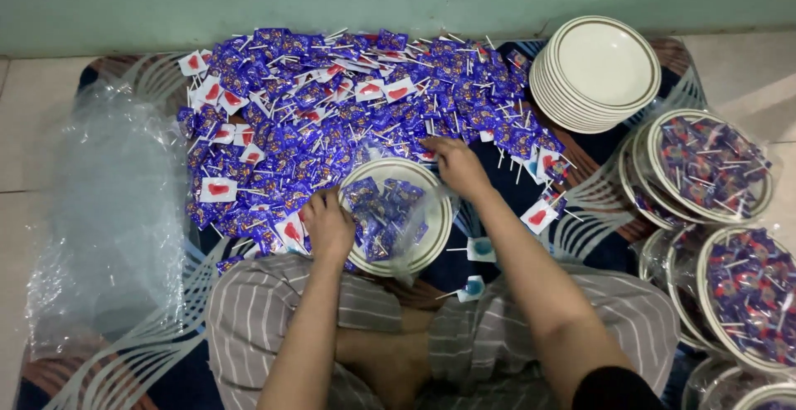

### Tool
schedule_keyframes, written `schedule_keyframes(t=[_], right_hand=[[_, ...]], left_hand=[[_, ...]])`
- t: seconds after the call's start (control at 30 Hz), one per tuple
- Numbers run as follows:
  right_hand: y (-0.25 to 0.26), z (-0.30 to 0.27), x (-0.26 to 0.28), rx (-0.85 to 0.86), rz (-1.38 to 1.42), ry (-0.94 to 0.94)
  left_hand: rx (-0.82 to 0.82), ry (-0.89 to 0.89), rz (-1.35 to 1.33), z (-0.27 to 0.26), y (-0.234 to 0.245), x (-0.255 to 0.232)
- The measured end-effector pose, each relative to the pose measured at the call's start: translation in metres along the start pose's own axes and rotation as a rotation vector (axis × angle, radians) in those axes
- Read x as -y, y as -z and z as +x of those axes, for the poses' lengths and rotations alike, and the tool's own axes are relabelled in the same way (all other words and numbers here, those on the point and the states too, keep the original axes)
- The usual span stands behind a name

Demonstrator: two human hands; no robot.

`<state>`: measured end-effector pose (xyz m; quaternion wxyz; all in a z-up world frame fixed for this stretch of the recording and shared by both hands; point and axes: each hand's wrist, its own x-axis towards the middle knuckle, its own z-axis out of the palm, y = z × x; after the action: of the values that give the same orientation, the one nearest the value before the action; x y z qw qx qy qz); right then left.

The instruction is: Manually picking up individual snack packets from a pile and arranging them on plastic plates for packaging.

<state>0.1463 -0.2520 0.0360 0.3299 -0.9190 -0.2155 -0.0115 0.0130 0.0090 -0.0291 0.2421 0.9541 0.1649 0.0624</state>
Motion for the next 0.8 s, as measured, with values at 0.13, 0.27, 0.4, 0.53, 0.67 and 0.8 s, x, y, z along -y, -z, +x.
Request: schedule_keyframes(t=[0.13, 0.27, 0.4, 0.53, 0.67, 0.8], right_hand=[[-0.004, 0.021, 0.019, 0.229, -0.034, -0.014], [-0.029, 0.02, -0.023, 0.201, -0.182, -0.113], [-0.025, -0.009, -0.055, 0.091, -0.419, -0.141], [0.015, -0.051, -0.051, -0.088, -0.246, -0.161], [0.056, -0.091, -0.025, -0.169, 0.091, -0.182], [0.065, -0.118, 0.016, 0.001, 0.447, -0.161]], left_hand=[[0.02, 0.005, 0.004, 0.002, 0.003, -0.001], [0.046, 0.026, 0.007, 0.003, 0.003, 0.0], [0.009, -0.018, 0.013, 0.001, 0.0, 0.002], [0.026, -0.001, 0.008, 0.0, 0.001, 0.001], [-0.017, -0.015, 0.03, -0.001, -0.004, 0.005], [-0.069, -0.053, 0.049, -0.006, -0.004, 0.006]])
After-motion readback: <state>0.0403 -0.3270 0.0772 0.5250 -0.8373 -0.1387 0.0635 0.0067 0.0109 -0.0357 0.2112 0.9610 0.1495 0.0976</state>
